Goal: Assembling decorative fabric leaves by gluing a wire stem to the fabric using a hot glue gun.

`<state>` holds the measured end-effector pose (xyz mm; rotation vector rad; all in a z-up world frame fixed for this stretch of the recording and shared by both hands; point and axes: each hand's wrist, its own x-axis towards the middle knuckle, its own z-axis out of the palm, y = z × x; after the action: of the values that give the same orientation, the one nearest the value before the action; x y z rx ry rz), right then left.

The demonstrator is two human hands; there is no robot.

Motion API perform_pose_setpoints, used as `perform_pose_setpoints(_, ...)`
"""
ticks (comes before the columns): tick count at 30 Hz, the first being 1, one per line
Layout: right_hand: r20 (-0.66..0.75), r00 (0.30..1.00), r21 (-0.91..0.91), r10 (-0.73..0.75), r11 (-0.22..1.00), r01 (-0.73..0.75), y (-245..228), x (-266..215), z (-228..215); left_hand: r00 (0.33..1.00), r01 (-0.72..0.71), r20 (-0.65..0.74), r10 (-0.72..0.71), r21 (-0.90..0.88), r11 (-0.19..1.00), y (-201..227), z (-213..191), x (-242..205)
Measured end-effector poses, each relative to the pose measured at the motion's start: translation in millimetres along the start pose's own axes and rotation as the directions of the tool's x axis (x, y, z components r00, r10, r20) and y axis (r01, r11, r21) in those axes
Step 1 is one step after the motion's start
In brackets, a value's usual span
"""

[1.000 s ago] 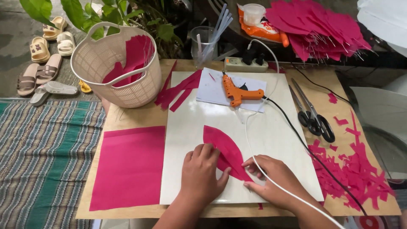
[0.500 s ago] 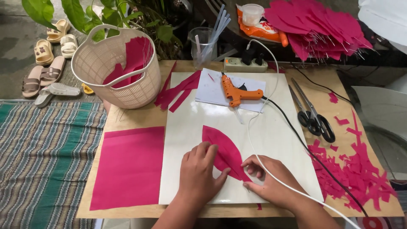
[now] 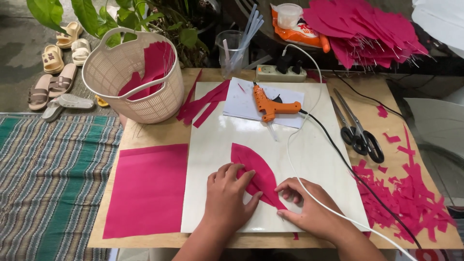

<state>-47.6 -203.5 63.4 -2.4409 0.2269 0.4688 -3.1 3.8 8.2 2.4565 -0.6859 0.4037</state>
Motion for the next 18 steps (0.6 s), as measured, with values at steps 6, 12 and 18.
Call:
perform_pose_setpoints(6, 0.027, 1.000, -0.004, -0.014, 1.000, 0.014, -3.5, -2.3, -5.2, 1.000, 0.000, -0.019, -0.001, -0.024, 1.000, 0.8, -0.6, -0.4)
perform_pose_setpoints(12, -0.017, 0.996, -0.037, -0.091, 0.995, 0.090, 10.8, -2.9, 2.2, 1.000, 0.002, -0.019, -0.002, -0.030, 1.000, 2.5, -2.3, 1.0)
perform_pose_setpoints(18, -0.054, 0.995, -0.104, -0.082, 0.992, 0.076, 13.2, -6.5, 10.4, 1.000, 0.006, -0.011, -0.006, -0.017, 1.000, 3.3, -0.6, 1.5)
